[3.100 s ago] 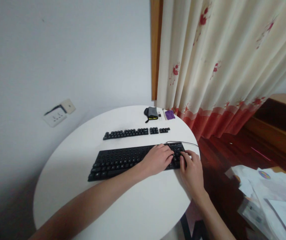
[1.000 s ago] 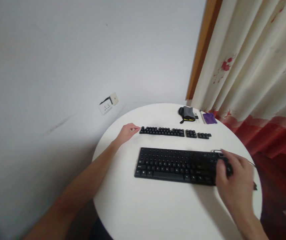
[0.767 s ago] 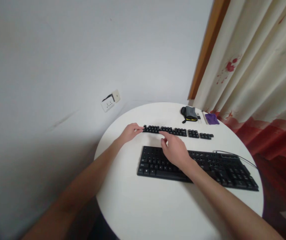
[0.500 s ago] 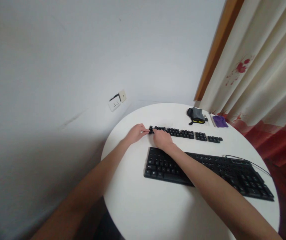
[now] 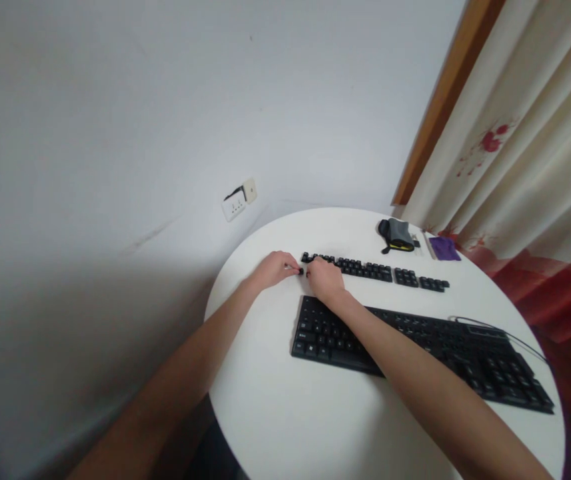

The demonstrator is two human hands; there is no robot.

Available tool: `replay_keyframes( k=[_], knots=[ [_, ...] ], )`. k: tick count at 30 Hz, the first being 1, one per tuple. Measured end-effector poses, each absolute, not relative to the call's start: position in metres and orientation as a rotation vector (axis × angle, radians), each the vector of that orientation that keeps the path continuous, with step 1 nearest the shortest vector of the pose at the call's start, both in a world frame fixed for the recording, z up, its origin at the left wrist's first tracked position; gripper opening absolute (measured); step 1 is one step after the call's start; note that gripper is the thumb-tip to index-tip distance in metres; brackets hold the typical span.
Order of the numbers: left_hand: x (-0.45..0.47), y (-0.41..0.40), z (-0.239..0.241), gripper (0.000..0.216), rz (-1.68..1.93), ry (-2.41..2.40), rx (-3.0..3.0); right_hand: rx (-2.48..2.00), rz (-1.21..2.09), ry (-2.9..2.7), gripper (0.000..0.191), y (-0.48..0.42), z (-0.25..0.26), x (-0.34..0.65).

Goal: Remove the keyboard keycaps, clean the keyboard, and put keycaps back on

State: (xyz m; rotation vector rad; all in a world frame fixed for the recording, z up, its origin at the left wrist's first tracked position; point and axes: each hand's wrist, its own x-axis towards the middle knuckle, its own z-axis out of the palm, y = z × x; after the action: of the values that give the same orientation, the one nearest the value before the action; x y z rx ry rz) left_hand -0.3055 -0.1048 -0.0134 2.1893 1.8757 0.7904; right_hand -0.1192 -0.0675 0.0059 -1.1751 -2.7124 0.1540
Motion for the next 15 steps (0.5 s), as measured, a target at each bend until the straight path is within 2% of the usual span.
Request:
replay_keyframes(
  k=[6, 10, 15],
  knots=[
    [-0.298, -0.118, -0.005, 0.009, 0.688, 1.939, 2.091, -0.992, 0.263, -2.727, 0.014, -0.071, 0.006, -0.116],
    [-0.291, -0.125, 0.004, 0.010, 0.647, 1.893, 2.035, -0.971, 0.328, -2.652, 0.015, -0.074, 0.009, -0.103],
    [-0.283, -0.134, 0.016, 0.026, 0.591, 1.626, 1.976, -1.003, 0.543, -2.348, 0.013, -0.094, 0.007, -0.058]
  ],
)
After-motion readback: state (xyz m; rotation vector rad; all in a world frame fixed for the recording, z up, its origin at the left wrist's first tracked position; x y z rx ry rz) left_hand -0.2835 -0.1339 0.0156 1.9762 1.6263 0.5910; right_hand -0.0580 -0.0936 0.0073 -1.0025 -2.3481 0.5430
